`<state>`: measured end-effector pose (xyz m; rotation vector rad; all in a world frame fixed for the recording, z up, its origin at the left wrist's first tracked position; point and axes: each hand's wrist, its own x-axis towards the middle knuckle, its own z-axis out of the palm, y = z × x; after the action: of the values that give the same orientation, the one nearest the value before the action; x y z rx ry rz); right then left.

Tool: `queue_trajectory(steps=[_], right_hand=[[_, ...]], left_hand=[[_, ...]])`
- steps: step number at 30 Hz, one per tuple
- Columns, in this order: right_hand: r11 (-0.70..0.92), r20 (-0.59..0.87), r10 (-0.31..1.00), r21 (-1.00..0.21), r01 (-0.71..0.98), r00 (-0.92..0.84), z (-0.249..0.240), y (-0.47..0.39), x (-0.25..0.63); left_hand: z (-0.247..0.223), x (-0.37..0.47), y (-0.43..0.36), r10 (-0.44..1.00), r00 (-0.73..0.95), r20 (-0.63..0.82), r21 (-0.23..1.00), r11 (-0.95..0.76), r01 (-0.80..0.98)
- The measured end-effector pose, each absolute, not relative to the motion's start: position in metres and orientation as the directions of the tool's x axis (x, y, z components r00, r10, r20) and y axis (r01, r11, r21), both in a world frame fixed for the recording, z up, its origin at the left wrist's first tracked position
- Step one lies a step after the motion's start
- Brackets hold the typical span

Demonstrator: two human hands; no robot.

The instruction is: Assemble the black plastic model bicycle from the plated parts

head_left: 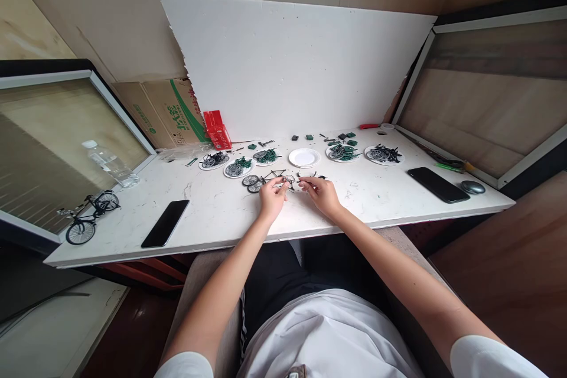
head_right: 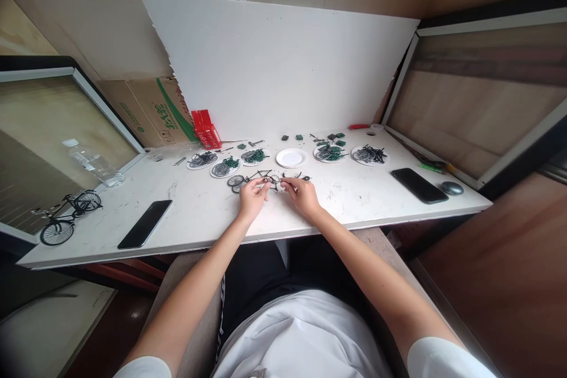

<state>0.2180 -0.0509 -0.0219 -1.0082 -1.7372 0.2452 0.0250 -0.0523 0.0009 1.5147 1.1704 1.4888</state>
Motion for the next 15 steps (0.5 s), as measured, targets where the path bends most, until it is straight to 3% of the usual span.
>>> queue_trajectory(steps=[15], right_hand=[[0.584,0.626,0.773,-0.638,0.503,-0.103,-0.0164,-0.0545,0.2173]], left_hand=[[0.0013,0.0249,-0.0527,0.935,-0.053,0.352,0.932,-0.344,0.118]])
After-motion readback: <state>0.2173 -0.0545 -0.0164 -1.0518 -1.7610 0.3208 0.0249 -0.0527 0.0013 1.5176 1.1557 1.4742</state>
